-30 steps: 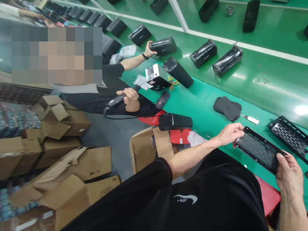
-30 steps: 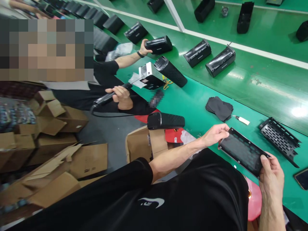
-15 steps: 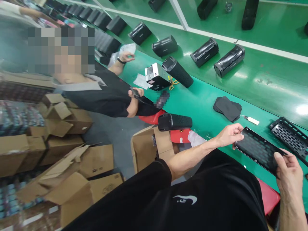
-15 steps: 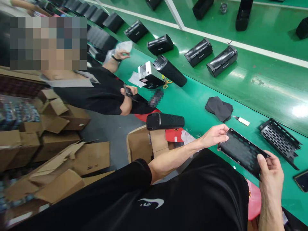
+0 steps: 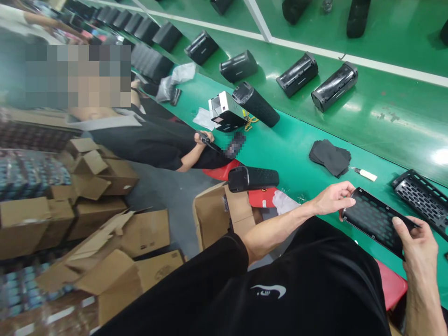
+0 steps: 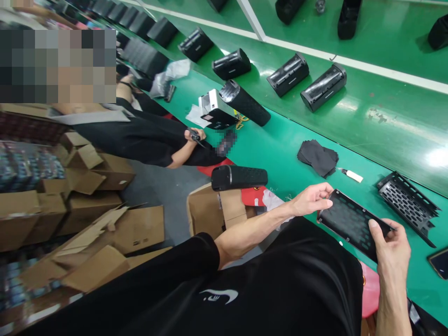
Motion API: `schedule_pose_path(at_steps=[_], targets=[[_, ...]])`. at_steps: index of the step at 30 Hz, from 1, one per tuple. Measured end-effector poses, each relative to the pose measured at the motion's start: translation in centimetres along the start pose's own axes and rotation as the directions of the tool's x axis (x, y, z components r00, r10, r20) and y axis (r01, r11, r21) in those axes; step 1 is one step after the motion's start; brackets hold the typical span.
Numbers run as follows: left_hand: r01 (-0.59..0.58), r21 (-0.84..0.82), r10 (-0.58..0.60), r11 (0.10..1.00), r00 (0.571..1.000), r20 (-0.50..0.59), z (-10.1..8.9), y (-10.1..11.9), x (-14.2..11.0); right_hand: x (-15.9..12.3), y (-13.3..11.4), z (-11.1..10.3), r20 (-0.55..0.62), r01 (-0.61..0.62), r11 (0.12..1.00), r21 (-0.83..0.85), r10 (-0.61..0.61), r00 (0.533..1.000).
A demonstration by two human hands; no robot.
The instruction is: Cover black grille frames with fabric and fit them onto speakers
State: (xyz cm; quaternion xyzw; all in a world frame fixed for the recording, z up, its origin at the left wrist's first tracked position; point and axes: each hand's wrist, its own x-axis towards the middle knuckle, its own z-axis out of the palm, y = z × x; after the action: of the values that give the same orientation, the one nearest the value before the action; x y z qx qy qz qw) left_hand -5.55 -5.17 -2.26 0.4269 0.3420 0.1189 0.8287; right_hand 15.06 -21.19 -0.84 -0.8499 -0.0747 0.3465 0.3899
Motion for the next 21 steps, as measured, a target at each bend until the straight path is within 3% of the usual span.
schedule_pose_path(at_steps=[4, 8, 15, 21], targets=[[-0.005, -0.005, 0.005, 1.000, 1.000, 0.007, -0.1, -0.2, 0.1, 0.4, 0.8, -0.3, 0.015, 0.063, 0.995, -0.078, -0.062, 0.998], [0.000, -0.019, 0.000, 1.000, 1.000, -0.006, -0.3, -0.3, 0.3, 0.4, 0.9, -0.7, 0.028, 0.093, 0.995, -0.040, -0.092, 0.995], [0.017, -0.085, -0.017, 0.996, 1.000, 0.007, -1.1, -0.5, 0.7, 0.3, 0.4, -1.5, 0.109, -0.116, 0.921, 0.371, 0.080, 0.991], [0.038, -0.145, -0.032, 0.989, 0.998, 0.047, -1.6, -1.4, 1.2, 0.4, -0.1, -1.0, 0.082, -0.167, 0.898, 0.408, 0.146, 0.986]])
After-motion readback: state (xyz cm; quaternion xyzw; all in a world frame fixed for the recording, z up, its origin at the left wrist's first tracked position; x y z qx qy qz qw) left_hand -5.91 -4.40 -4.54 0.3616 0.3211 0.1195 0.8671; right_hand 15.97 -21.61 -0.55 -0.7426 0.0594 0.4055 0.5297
